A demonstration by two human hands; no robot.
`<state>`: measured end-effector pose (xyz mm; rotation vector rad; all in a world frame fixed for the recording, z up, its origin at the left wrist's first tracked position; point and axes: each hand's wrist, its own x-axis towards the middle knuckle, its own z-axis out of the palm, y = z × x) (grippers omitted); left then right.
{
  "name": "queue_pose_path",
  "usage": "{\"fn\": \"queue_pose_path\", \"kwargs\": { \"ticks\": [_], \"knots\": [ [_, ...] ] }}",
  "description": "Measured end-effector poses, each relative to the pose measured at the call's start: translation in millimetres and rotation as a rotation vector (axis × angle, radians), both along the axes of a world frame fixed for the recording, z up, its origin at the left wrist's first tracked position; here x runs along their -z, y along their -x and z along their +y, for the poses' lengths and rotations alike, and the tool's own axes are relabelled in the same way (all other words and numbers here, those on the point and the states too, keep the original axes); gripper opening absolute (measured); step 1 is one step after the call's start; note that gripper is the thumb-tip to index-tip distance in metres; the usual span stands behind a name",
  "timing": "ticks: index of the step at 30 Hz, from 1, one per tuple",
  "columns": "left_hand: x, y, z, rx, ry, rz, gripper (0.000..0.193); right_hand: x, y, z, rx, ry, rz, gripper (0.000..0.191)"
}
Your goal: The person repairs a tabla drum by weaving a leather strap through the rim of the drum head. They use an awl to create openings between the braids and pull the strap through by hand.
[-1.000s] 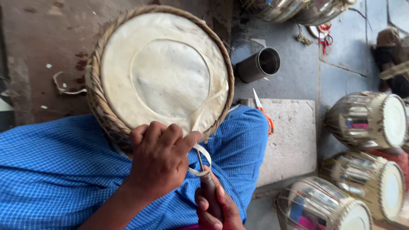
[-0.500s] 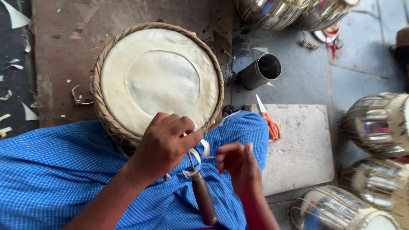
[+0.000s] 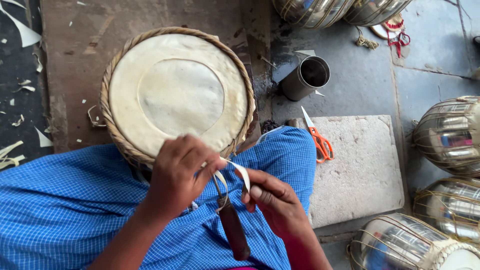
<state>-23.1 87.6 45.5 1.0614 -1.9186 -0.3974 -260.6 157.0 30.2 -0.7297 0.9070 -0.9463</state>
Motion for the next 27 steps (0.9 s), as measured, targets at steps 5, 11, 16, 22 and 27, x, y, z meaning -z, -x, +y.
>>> {"fn": "queue_pose_path", "kwargs": {
  "ticks": [5,11,16,22,27],
  "knots": [
    [-14,12,30,0.062,-0.454,0.262,0.021,0,-15,-12,-0.006,0.069,0.057,0.047],
    [-15,7,26,0.001,-0.427,0.341,0.012,-13,-28,-17,0.001,0.354,0.608,0.045],
    [-5,-18,9,-0.311,-0.13,0.099,0.019,-22,-43,6,0.053,0.581,0.838,0.054],
    [11,-22,12,-0.266,-0.146,0.149,0.018,7,-59,37,-0.11,-0.196,0.17,0.063],
    [12,-22,12,-0.276,-0.145,0.163,0.017,25,-54,38,-0.111,-0.229,-0.125,0.06]
  ]
}}
